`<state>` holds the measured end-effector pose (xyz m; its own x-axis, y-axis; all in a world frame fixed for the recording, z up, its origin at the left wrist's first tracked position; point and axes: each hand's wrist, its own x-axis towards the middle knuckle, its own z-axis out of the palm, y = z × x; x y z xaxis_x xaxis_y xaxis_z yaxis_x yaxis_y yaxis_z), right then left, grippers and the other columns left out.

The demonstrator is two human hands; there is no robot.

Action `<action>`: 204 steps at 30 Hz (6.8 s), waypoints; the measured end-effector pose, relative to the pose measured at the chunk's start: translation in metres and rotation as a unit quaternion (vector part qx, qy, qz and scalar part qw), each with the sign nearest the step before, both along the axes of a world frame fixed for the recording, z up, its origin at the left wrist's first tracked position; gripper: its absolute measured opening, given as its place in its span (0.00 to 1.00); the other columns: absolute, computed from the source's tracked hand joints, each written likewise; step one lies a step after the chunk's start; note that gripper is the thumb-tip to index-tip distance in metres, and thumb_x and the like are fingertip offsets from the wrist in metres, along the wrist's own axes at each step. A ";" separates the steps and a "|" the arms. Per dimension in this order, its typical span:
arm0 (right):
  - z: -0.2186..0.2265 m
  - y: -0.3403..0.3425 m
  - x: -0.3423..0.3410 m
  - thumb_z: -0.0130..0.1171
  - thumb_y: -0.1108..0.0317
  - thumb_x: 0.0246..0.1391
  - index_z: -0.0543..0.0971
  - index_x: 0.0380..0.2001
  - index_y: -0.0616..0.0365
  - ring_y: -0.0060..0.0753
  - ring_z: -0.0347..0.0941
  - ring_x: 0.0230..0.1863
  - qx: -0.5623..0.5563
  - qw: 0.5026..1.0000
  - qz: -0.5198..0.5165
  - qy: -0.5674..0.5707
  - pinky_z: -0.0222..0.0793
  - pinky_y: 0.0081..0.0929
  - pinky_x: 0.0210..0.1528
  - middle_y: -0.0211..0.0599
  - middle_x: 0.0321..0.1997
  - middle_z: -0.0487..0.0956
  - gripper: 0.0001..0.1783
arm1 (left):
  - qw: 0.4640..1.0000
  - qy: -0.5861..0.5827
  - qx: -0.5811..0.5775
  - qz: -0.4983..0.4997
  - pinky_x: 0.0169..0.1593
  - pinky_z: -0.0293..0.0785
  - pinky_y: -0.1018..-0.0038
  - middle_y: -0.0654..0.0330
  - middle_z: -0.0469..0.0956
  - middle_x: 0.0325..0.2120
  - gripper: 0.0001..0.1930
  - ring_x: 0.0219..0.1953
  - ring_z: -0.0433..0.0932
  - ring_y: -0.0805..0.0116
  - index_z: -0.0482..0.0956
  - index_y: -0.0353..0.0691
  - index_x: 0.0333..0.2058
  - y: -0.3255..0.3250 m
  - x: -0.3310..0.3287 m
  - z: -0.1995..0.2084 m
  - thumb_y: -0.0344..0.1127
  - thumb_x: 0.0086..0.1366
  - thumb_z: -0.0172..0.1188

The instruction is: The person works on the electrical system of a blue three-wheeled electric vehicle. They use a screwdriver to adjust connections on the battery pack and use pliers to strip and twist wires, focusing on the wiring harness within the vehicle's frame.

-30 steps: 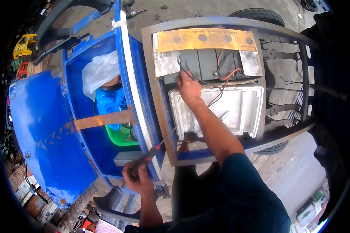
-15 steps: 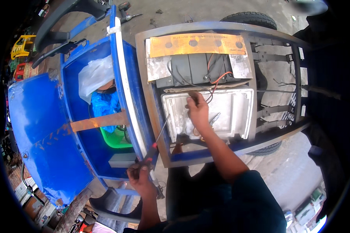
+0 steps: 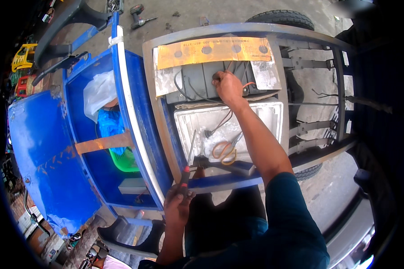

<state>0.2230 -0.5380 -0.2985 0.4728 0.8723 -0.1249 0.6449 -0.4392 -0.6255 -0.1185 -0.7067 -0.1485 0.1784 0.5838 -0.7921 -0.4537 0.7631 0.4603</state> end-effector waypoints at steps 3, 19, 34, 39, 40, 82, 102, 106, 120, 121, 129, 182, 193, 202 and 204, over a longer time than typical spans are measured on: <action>-0.008 0.003 0.004 0.62 0.71 0.50 0.82 0.37 0.58 0.49 0.79 0.40 -0.023 0.997 -0.022 0.065 0.72 0.38 0.42 0.46 0.35 0.82 0.09 | 1.000 -0.008 0.006 -0.001 0.53 0.74 0.58 0.51 0.78 0.37 0.19 0.41 0.79 0.60 0.69 0.31 0.50 -0.002 0.000 0.000 0.25 0.59 0.57; -0.005 -0.007 -0.001 0.61 0.74 0.49 0.79 0.41 0.60 0.56 0.75 0.43 0.019 0.999 0.022 -0.020 0.71 0.44 0.44 0.49 0.42 0.77 0.14 | 0.999 -0.031 -0.012 0.013 0.52 0.75 0.56 0.51 0.77 0.38 0.19 0.40 0.79 0.59 0.69 0.32 0.50 -0.005 -0.005 -0.011 0.23 0.60 0.56; 0.009 -0.176 -0.080 0.63 0.71 0.51 0.79 0.34 0.53 0.44 0.75 0.37 0.002 0.997 0.083 0.003 0.73 0.38 0.37 0.37 0.33 0.76 0.06 | 0.993 0.012 -0.099 -0.067 0.50 0.76 0.61 0.53 0.76 0.39 0.25 0.41 0.77 0.62 0.68 0.26 0.54 -0.042 -0.028 -0.045 0.23 0.55 0.57; -0.033 -0.214 -0.092 0.63 0.61 0.53 0.80 0.34 0.60 0.43 0.78 0.34 -0.122 0.954 -0.231 0.150 0.72 0.36 0.40 0.41 0.31 0.81 0.13 | 0.965 0.144 -0.053 -0.214 0.51 0.73 0.68 0.57 0.76 0.43 0.24 0.44 0.76 0.65 0.71 0.30 0.54 -0.048 -0.034 -0.075 0.23 0.57 0.59; -0.037 -0.222 -0.087 0.63 0.58 0.53 0.79 0.35 0.62 0.40 0.79 0.34 -0.132 0.942 -0.271 0.147 0.72 0.36 0.41 0.43 0.31 0.82 0.16 | 0.956 0.163 -0.028 -0.241 0.52 0.72 0.69 0.57 0.76 0.44 0.24 0.44 0.76 0.65 0.71 0.30 0.54 -0.051 -0.036 -0.083 0.23 0.57 0.59; 0.001 -0.230 -0.105 0.58 0.62 0.58 0.79 0.46 0.65 0.24 0.74 0.36 -0.037 0.829 -0.318 0.459 0.70 0.22 0.37 0.37 0.37 0.81 0.18 | 0.768 0.342 0.267 -0.472 0.41 0.75 0.72 0.54 0.77 0.40 0.17 0.35 0.79 0.60 0.77 0.39 0.47 0.048 0.067 -0.159 0.29 0.57 0.62; 0.002 -0.204 -0.109 0.55 0.62 0.61 0.73 0.56 0.64 0.30 0.74 0.47 -0.063 0.762 -0.283 0.580 0.71 0.27 0.48 0.40 0.48 0.78 0.23 | 0.884 0.150 0.155 -0.415 0.38 0.74 0.75 0.63 0.78 0.33 0.16 0.33 0.76 0.76 0.74 0.36 0.41 0.078 0.073 -0.185 0.20 0.53 0.65; -0.010 -0.182 -0.111 0.53 0.67 0.62 0.69 0.59 0.64 0.29 0.74 0.49 -0.043 0.748 -0.238 0.618 0.71 0.25 0.48 0.39 0.52 0.77 0.24 | 0.922 0.108 0.100 -0.358 0.44 0.72 0.77 0.62 0.78 0.35 0.18 0.37 0.75 0.74 0.76 0.33 0.44 0.092 0.055 -0.180 0.19 0.53 0.64; -0.042 -0.151 -0.119 0.63 0.65 0.54 0.78 0.38 0.66 0.27 0.79 0.34 -0.042 0.770 -0.251 0.585 0.74 0.23 0.32 0.38 0.34 0.81 0.14 | 0.984 -0.075 0.028 -0.162 0.35 0.66 0.77 0.60 0.76 0.32 0.19 0.29 0.72 0.69 0.72 0.30 0.48 0.074 0.062 -0.223 0.34 0.61 0.60; -0.042 -0.149 -0.119 0.63 0.65 0.55 0.77 0.38 0.66 0.27 0.79 0.35 -0.053 0.774 -0.248 0.580 0.75 0.23 0.33 0.38 0.34 0.81 0.14 | 0.985 -0.078 0.025 -0.155 0.35 0.66 0.76 0.60 0.76 0.32 0.19 0.29 0.72 0.69 0.72 0.30 0.47 0.074 0.063 -0.223 0.35 0.61 0.60; -0.042 -0.137 -0.121 0.61 0.61 0.57 0.76 0.40 0.64 0.28 0.78 0.34 -0.064 0.754 -0.289 0.586 0.74 0.23 0.32 0.39 0.34 0.80 0.17 | 0.984 -0.030 0.049 -0.166 0.33 0.66 0.73 0.58 0.76 0.27 0.16 0.25 0.70 0.68 0.76 0.31 0.39 0.076 0.066 -0.231 0.41 0.65 0.56; 0.027 -0.054 -0.043 0.58 0.65 0.57 0.80 0.38 0.57 0.46 0.74 0.38 0.100 0.993 -0.038 -0.053 0.69 0.39 0.43 0.43 0.34 0.79 0.09 | 0.937 0.239 0.215 -0.139 0.26 0.70 0.80 0.61 0.76 0.28 0.13 0.23 0.72 0.77 0.77 0.31 0.41 0.142 0.158 -0.092 0.35 0.63 0.63; 0.097 -0.187 -0.011 0.51 0.68 0.66 0.76 0.49 0.65 0.31 0.74 0.51 0.148 0.961 -0.030 0.232 0.68 0.24 0.54 0.40 0.49 0.79 0.13 | 0.749 0.342 0.275 -0.496 0.41 0.76 0.60 0.48 0.80 0.36 0.12 0.37 0.80 0.48 0.77 0.37 0.42 0.000 0.085 -0.121 0.35 0.60 0.60; 0.095 -0.172 -0.018 0.54 0.61 0.65 0.76 0.51 0.63 0.22 0.72 0.32 0.039 0.922 0.044 0.382 0.70 0.20 0.41 0.34 0.34 0.77 0.18 | 0.488 0.481 0.503 -0.527 0.50 0.65 0.61 0.54 0.72 0.44 0.22 0.47 0.70 0.56 0.73 0.39 0.50 -0.022 0.104 -0.182 0.34 0.55 0.62; 0.098 -0.171 -0.019 0.55 0.59 0.65 0.75 0.52 0.63 0.20 0.70 0.30 0.001 0.894 -0.033 0.447 0.70 0.21 0.44 0.32 0.29 0.75 0.20 | 0.477 0.482 0.530 -0.509 0.51 0.64 0.59 0.53 0.72 0.45 0.21 0.48 0.69 0.56 0.74 0.39 0.48 -0.016 0.105 -0.177 0.34 0.55 0.62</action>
